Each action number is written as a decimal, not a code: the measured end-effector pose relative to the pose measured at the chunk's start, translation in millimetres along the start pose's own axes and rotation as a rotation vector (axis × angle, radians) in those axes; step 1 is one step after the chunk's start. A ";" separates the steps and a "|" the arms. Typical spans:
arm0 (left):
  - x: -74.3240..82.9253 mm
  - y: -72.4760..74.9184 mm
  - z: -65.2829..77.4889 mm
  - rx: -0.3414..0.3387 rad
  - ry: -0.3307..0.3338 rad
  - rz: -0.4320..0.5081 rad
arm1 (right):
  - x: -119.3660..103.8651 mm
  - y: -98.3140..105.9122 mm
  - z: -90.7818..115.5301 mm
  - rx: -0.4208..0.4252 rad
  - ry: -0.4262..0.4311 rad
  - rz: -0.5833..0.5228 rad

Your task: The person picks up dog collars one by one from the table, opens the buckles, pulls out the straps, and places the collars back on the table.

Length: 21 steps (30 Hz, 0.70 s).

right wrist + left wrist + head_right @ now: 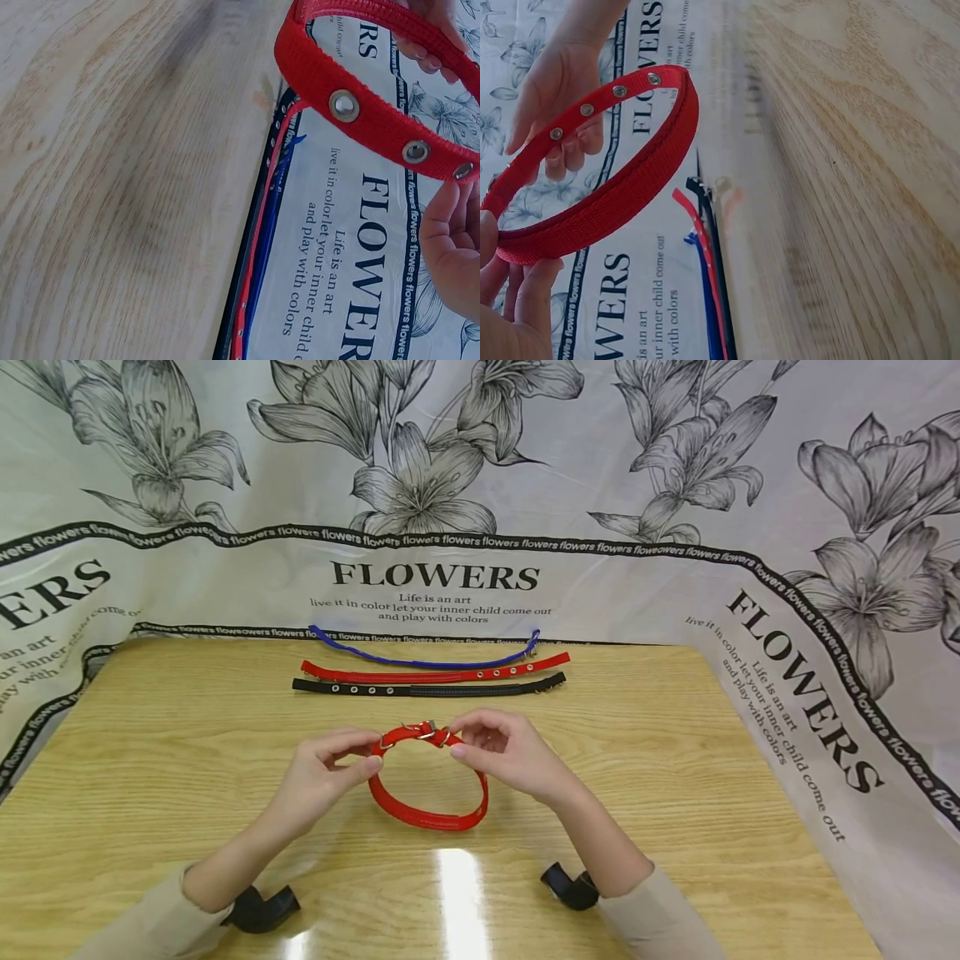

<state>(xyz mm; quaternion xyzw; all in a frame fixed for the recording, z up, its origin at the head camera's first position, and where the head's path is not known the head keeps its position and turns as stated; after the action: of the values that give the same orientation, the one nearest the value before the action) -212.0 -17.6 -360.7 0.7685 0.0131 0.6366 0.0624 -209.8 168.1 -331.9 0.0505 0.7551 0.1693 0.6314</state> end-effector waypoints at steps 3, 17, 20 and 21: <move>2.6 -2.6 1.1 -0.014 -0.012 -0.005 | 2.1 0.4 -0.8 0.022 -0.030 0.000; 2.7 -0.7 0.1 -0.001 -0.014 -0.023 | -5.0 -1.0 -0.4 -0.037 0.093 0.081; 3.8 3.4 -0.6 0.014 -0.037 -0.047 | -6.3 -0.8 0.8 -0.056 0.132 0.095; 4.8 5.0 -0.8 0.018 -0.047 -0.053 | -6.9 -0.4 1.1 -0.060 0.144 0.104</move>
<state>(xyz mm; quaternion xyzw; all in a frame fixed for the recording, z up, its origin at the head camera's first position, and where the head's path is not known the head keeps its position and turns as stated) -212.1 -21.9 -355.3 0.7833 0.0379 0.6163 0.0727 -207.4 165.9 -325.7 0.0585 0.7894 0.2275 0.5671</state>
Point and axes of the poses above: each hand's wrist, its own z-axis away from the middle knuckle, its own y-axis out of the back of the hand, x = y × z, the point moved 10 cm from there along -z, towards the middle knuckle, and after that the axes turned 14 degrees about x, right-handed, at the moved point
